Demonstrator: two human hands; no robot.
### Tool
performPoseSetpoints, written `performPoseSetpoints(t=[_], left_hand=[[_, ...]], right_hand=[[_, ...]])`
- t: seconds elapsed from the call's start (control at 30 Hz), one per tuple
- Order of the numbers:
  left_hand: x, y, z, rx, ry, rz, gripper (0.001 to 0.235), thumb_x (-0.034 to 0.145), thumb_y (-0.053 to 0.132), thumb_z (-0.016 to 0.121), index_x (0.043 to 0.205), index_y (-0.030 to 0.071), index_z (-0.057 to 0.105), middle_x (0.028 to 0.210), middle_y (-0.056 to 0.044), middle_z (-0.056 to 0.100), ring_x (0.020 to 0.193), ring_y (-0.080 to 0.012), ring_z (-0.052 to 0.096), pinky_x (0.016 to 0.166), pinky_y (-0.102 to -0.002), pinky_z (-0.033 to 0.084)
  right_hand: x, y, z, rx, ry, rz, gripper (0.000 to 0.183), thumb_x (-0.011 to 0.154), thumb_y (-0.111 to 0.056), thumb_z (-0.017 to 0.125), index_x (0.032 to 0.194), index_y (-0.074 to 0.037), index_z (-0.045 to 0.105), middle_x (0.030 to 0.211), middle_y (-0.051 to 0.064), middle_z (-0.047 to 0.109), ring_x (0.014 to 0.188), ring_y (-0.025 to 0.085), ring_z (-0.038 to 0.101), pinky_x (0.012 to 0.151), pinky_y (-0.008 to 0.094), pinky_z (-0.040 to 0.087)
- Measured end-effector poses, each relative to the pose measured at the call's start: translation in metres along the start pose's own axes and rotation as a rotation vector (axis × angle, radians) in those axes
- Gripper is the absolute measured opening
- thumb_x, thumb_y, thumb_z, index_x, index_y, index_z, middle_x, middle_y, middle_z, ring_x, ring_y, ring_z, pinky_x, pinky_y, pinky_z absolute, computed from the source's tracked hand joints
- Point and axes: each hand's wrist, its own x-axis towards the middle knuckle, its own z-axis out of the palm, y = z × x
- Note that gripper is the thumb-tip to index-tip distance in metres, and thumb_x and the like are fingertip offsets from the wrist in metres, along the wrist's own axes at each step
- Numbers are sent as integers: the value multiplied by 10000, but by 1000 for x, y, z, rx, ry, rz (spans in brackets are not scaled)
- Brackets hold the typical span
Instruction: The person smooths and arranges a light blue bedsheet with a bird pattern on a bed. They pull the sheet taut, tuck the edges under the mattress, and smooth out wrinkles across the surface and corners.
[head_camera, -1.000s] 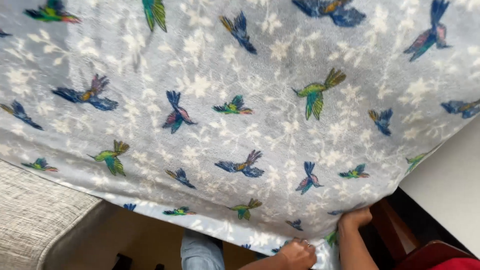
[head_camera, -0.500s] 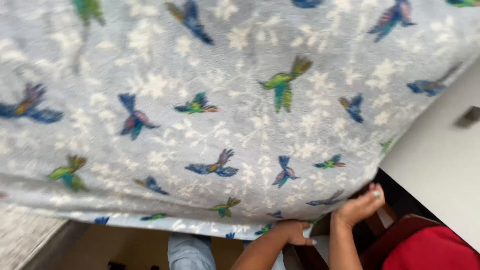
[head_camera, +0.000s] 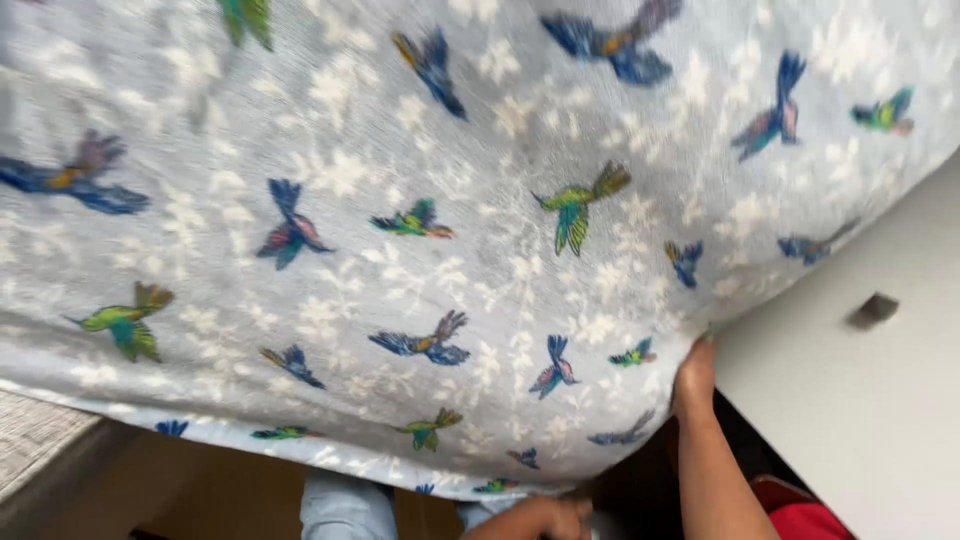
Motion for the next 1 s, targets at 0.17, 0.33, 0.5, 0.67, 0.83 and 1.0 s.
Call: performPoseSetpoints(t=[0.17, 0.33, 0.5, 0.67, 0.83, 1.0], left_hand=[[-203, 85, -42, -78, -55, 218, 668, 975, 446, 424, 1594, 203, 356, 1661, -47, 359, 1476, -237, 391, 1180, -340, 309], [-69, -44, -46, 34, 195, -46, 677, 921, 546, 455, 1530, 250, 456, 1625, -55, 391, 1454, -306, 391, 1192, -395, 300], [-37, -44, -70, 94, 23, -132, 564, 977, 354, 317, 1401, 68, 554, 1546, -188, 471, 1341, -380, 485, 1163, -496, 311], [-25, -39, -63, -50, 43, -240, 756, 971, 438, 277, 1659, 157, 141, 1716, -105, 137, 1560, -326, 184, 1291, -435, 154], [-46, -2, -68, 3, -56, -311, 1114, 755, 703, 486, 1646, 105, 190, 1697, -111, 209, 1519, -337, 268, 1232, -407, 238], [-59, 2, -79, 84, -60, -226, 1205, 662, 746, 490, 1658, 154, 161, 1706, -107, 184, 1528, -371, 230, 1235, -430, 214]], right_hand=[[74, 48, -41, -161, 898, -406, 382, 1097, -236, 428, 1369, -5, 562, 1307, 271, 576, 1179, 439, 551, 964, 501, 426], [-71, -187, 95, -133, 406, -1217, 449, 1056, 22, 389, 1503, -17, 377, 1487, 190, 402, 1391, 328, 378, 1178, 466, 356], [-48, -226, 172, -741, 166, -1333, 610, 1143, -561, 282, 1683, -281, 238, 1764, 20, 82, 1661, 281, 21, 1382, 576, 58], [56, -166, 81, -414, 619, -1246, 603, 1155, -521, 217, 1679, -223, 189, 1762, -97, 173, 1680, 95, 115, 1461, 392, 80], [161, -47, -13, -171, 616, -883, 480, 1245, -311, 316, 1671, -155, 157, 1744, 39, 131, 1646, 218, 153, 1397, 425, 158], [61, -81, 18, 395, 327, 42, 516, 811, -682, 516, 1167, -334, 655, 1151, -112, 681, 1099, 92, 654, 926, 262, 550]])
